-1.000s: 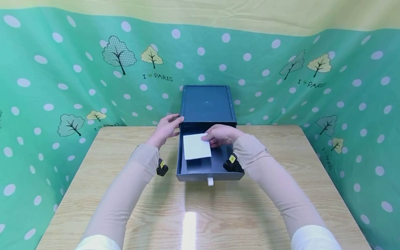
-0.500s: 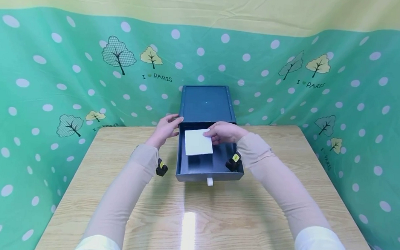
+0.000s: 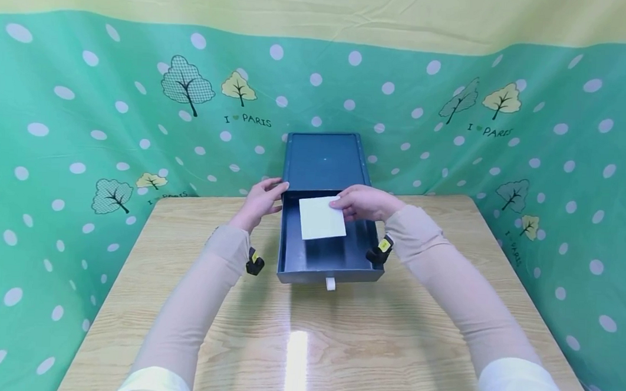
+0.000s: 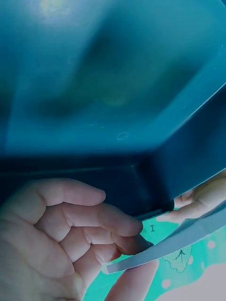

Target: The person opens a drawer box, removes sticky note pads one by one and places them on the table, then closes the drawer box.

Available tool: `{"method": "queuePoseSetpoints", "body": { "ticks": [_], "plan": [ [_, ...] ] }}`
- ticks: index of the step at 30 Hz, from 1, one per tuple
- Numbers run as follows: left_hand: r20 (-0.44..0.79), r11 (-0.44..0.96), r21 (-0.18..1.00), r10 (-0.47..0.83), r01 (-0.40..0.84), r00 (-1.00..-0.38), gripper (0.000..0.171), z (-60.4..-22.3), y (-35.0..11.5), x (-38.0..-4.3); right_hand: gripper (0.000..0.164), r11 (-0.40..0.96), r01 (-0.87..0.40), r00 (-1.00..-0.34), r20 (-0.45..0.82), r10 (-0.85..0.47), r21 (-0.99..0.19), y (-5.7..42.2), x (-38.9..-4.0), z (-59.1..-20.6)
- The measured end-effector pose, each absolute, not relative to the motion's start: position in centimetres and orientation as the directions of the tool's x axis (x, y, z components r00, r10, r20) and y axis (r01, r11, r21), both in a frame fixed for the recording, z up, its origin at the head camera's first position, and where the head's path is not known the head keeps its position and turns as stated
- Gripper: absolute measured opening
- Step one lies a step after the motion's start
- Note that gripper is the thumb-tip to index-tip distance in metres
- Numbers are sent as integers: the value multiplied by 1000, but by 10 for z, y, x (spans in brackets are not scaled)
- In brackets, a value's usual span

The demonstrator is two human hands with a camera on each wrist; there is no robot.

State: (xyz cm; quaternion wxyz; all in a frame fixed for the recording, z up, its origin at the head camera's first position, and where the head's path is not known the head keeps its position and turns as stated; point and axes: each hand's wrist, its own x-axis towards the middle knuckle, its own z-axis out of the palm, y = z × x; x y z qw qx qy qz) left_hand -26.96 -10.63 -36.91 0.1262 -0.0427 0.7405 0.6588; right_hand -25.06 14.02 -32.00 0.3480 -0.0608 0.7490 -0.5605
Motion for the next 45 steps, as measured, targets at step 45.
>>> {"method": "queuePoseSetpoints", "body": {
  "ticks": [45],
  "plan": [
    [-235,137,966,109,-219,-966,59,-370,-107,-269,27,283,303,-738,-411,-535,-910,220,-246,-319]
  ]
}}
